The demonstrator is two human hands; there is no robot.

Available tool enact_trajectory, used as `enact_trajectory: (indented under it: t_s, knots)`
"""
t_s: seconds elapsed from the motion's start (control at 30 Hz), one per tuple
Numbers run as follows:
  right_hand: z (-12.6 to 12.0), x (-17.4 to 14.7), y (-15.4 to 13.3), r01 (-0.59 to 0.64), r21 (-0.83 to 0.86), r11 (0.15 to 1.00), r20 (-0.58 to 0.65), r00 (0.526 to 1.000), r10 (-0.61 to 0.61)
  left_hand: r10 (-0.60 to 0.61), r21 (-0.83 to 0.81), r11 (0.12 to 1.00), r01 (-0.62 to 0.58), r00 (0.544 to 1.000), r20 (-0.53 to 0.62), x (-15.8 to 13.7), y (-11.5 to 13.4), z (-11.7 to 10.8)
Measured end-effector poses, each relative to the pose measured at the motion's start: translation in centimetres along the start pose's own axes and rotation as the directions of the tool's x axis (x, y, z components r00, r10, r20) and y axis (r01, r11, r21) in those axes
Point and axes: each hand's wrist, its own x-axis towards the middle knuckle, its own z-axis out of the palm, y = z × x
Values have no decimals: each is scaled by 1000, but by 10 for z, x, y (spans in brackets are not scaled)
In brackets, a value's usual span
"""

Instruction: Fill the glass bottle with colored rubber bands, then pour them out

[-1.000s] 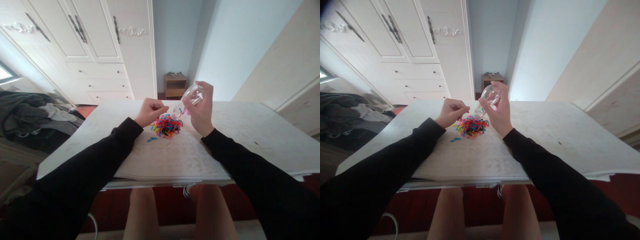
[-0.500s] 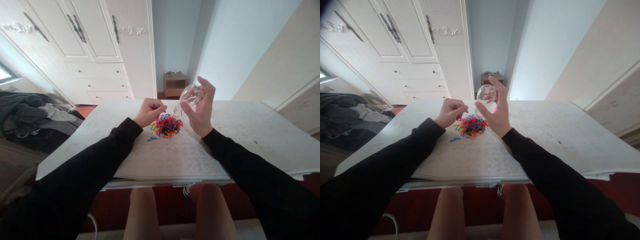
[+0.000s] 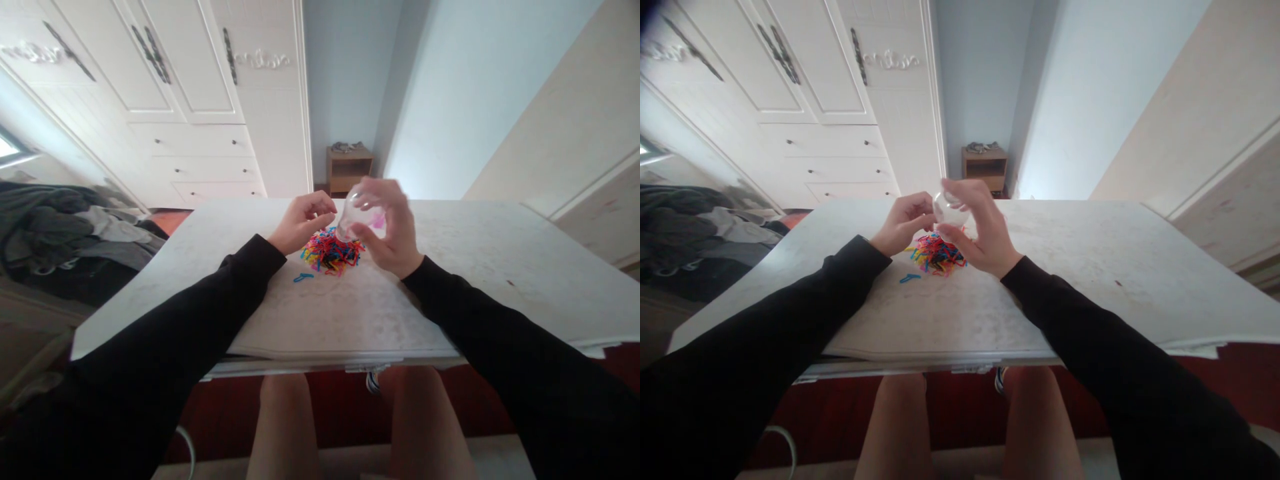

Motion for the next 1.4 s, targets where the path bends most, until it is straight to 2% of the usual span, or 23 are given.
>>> enact_trajectory:
  t_s: [0.07, 0.17, 0.37, 0.47, 0.57, 0.63, 0.73, 0.87, 0.93, 1.03, 1.17, 1.4]
  knots:
    - [1, -1, 1, -18, 5, 1000, 19, 1000, 18, -5, -4, 1000, 5, 1000, 10, 0, 1, 0]
    - [4, -3, 2, -55, 48, 997, -15, 998, 56, -7, -11, 1000, 8, 999, 35, -1, 4, -1]
    - [7, -2, 7, -245, 179, 953, -121, 956, 268, -4, 10, 1000, 3, 987, 159, -3, 9, 0]
    - [6, 1, 9, -258, 227, 939, -190, 934, 303, -9, 37, 999, 2, 979, 202, -3, 7, 1]
    - [2, 5, 10, -240, 195, 951, -253, 924, 285, -2, 111, 993, -26, 968, 250, -3, 4, 1]
    - [-1, 8, 10, -221, 169, 961, -302, 916, 264, -7, 220, 973, -66, 950, 313, -4, 3, 2]
    - [-3, 10, 12, -222, 180, 958, -338, 901, 272, -45, 360, 924, -129, 898, 438, -6, 2, 5]
    - [-1, 7, 13, -244, 207, 947, -302, 905, 300, -108, 444, 876, -189, 819, 563, -11, 4, 12]
    - [0, 5, 13, -256, 215, 942, -268, 912, 309, -146, 487, 851, -197, 802, 580, -12, 6, 15]
    - [2, 2, 13, -281, 221, 934, -231, 916, 329, -162, 508, 840, -192, 803, 573, -11, 8, 17]
    - [1, 2, 18, -279, 230, 932, -230, 915, 331, -123, 478, 857, -192, 824, 553, -9, 6, 15]
    - [-1, -1, 28, -285, 207, 936, -246, 911, 332, -10, 305, 937, -171, 858, 514, -4, 4, 4]
